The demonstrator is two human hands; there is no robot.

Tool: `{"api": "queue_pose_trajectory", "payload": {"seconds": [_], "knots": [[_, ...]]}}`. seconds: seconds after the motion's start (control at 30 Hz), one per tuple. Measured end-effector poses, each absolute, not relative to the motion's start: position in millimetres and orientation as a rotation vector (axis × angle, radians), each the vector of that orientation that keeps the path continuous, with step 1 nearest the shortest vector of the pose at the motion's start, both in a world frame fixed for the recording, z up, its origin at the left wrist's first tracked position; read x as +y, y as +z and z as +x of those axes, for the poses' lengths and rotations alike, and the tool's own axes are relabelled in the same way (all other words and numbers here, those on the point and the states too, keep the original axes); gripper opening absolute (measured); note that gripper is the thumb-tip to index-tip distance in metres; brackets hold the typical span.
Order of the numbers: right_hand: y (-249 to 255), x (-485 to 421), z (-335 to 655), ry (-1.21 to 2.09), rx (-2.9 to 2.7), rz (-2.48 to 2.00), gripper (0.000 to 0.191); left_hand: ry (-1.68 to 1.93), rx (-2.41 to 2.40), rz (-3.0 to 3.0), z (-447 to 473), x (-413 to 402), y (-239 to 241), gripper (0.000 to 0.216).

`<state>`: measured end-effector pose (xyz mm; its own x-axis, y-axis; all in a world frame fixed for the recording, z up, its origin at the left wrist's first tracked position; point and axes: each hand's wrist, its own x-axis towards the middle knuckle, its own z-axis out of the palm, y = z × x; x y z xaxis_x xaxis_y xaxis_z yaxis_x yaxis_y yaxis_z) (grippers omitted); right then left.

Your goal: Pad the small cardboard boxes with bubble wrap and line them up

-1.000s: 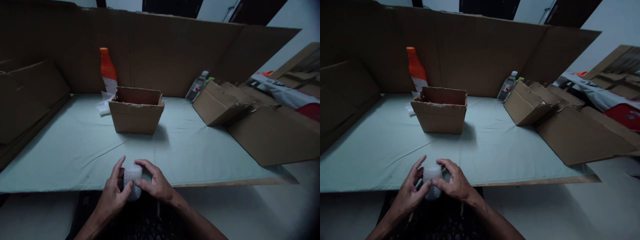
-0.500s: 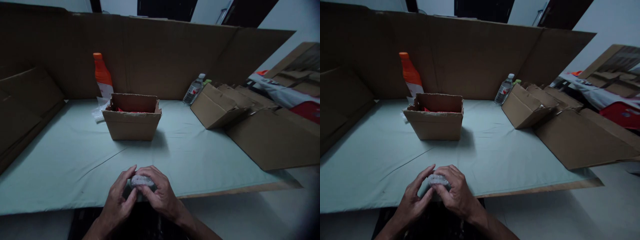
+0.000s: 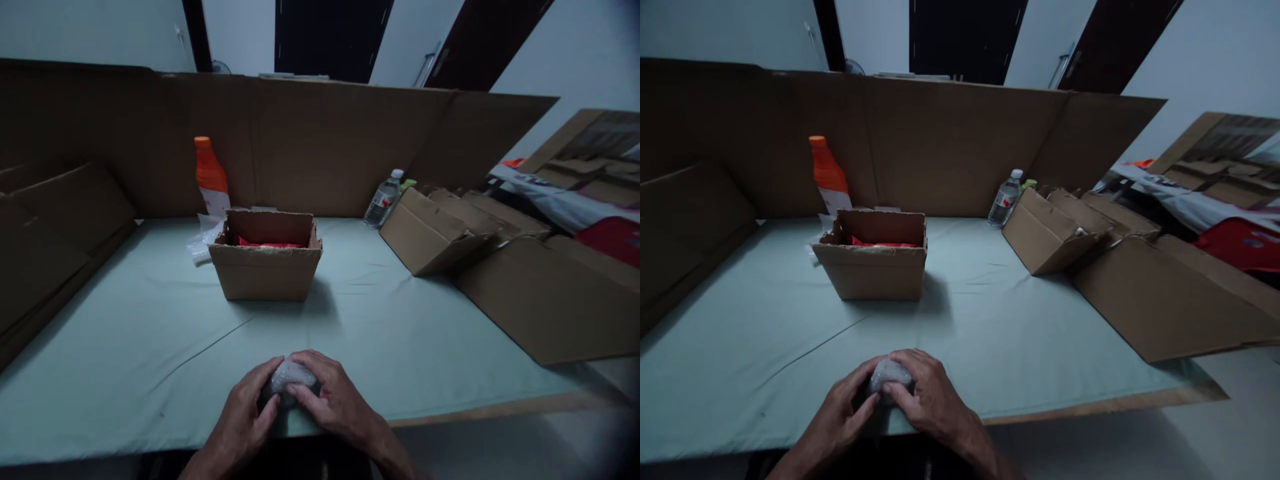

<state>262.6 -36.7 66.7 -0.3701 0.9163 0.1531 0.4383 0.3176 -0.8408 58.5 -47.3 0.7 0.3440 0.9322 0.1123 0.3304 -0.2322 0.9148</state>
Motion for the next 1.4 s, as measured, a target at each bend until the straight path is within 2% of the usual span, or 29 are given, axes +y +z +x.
{"api": "queue_pose_trajectory", "payload": {"seconds": [0.17,0.37,0.5,0.6,0.7,0.8,0.93,1.07,1.13,1.3,1.4], "knots": [[57,-33,279,0.897,-1.89,-1.331,0.02,0.994,1.083,2.042,55,-34,20,0.048],[56,-23,298,0.889,-1.891,-1.448,0.017,1.385,1.334,2.46,36,12,88,0.045],[54,-21,300,0.913,-1.882,-1.473,0.02,1.519,1.459,2.585,37,53,115,0.052],[52,-20,299,0.921,-1.873,-1.477,0.02,1.417,1.501,2.687,44,79,110,0.059],[50,-19,300,0.922,-1.857,-1.479,0.018,1.348,1.579,2.724,50,89,100,0.054],[49,-19,303,0.92,-1.843,-1.475,0.019,1.553,1.603,2.645,48,87,104,0.049],[49,-19,305,0.956,-1.841,-1.462,0.022,1.731,1.606,2.626,39,91,126,0.054],[49,-18,302,0.963,-1.841,-1.454,0.023,1.423,1.652,2.758,34,101,127,0.042],[51,-19,302,0.972,-1.839,-1.446,0.022,1.414,1.634,2.772,32,98,118,0.033],[74,-16,315,1.039,-1.739,-1.407,0.021,1.534,1.49,2.762,23,74,92,0.026],[102,-6,329,0.922,-1.586,-1.331,0.027,1.525,1.437,2.758,20,63,85,0.026]]}}
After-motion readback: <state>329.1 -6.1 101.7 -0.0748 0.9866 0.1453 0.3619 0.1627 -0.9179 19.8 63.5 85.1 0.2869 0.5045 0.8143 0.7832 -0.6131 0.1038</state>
